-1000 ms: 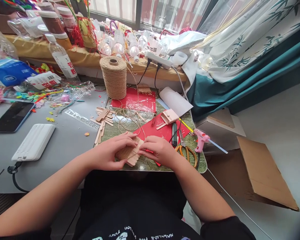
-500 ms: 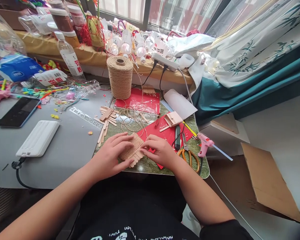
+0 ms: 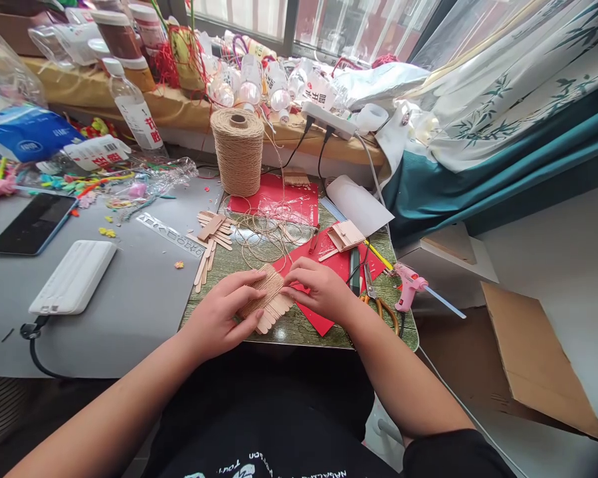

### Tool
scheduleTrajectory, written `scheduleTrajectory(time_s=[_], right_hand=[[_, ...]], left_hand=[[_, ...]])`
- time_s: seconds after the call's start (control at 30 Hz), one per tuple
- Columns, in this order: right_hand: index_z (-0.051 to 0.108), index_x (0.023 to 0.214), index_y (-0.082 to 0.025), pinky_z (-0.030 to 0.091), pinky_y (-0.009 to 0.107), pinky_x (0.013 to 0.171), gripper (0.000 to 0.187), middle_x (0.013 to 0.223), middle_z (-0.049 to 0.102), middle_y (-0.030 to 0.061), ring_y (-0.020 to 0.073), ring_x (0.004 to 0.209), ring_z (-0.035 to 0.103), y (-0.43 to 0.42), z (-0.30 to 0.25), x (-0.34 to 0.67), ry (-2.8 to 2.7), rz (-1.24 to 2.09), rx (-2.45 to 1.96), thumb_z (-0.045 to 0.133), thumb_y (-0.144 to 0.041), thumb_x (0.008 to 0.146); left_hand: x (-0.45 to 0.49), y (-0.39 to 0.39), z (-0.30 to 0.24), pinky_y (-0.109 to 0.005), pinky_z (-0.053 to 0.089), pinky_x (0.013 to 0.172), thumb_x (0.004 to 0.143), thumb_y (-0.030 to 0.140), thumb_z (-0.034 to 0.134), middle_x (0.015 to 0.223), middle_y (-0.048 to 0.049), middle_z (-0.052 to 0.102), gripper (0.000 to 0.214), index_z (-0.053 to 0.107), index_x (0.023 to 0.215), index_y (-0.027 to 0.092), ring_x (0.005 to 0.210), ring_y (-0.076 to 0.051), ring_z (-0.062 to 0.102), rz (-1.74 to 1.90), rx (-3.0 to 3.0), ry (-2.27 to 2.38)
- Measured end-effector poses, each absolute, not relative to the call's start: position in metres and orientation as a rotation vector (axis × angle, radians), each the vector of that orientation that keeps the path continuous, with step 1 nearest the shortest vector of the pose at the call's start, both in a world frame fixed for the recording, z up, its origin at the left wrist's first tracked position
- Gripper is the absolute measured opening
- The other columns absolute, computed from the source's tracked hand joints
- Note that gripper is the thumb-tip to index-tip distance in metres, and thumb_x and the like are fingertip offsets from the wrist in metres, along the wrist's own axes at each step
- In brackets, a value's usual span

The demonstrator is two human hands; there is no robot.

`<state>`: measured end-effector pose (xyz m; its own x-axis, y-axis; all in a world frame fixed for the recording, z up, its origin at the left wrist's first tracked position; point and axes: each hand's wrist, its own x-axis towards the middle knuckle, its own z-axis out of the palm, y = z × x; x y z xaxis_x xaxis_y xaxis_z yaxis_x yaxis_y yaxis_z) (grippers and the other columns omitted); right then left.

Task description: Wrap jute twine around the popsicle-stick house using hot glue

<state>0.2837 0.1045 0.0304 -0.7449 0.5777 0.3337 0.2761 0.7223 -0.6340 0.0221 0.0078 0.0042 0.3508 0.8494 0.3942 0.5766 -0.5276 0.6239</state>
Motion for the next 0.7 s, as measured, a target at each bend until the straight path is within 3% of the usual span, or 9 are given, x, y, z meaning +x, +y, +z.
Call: scheduleTrajectory(time_s=[0.17,0.43,0.7], right_hand=[[0.075,0.102,-0.022,0.051,0.03,0.074,0.012,0.096,0.065,0.0039,0.0158,0.081,0.06,0.11,0.022,0.286,-2.305,0.881,-0.688,0.071,-0.033,0.102],[0.08,0.1,-0.023,0.045,0.028,0.066,0.013,0.094,0.068,0.0035,0.0151,0.079,0.06,0.111,0.016,0.284,-2.152,1.058,-0.808,0.079,-0.035,0.097],[0.079,0.094,-0.021,0.045,0.028,0.068,0.016,0.087,0.067,0.0017,0.0138,0.073,0.055,0.109,0.016,0.281,-2.1,1.094,-0.794,0.078,-0.037,0.097]], left_hand=[[0.023,0.007,0.005,-0.049,0.049,0.12,0.097,0.021,0.064,0.156,-0.0114,0.054,0.024,0.063,0.12,0.025,0.146,-0.029,0.053,0.985,2.193,1.218],[-0.001,0.01,0.037,-0.048,0.046,0.12,0.101,0.037,0.062,0.147,-0.0069,0.063,0.021,0.066,0.119,0.027,0.139,-0.028,0.059,1.004,1.888,1.423],[0.034,0.013,0.04,-0.049,0.05,0.116,0.099,0.052,0.062,0.156,-0.0083,0.057,0.055,0.051,0.148,0.029,0.141,-0.031,0.058,0.628,2.084,1.54]])
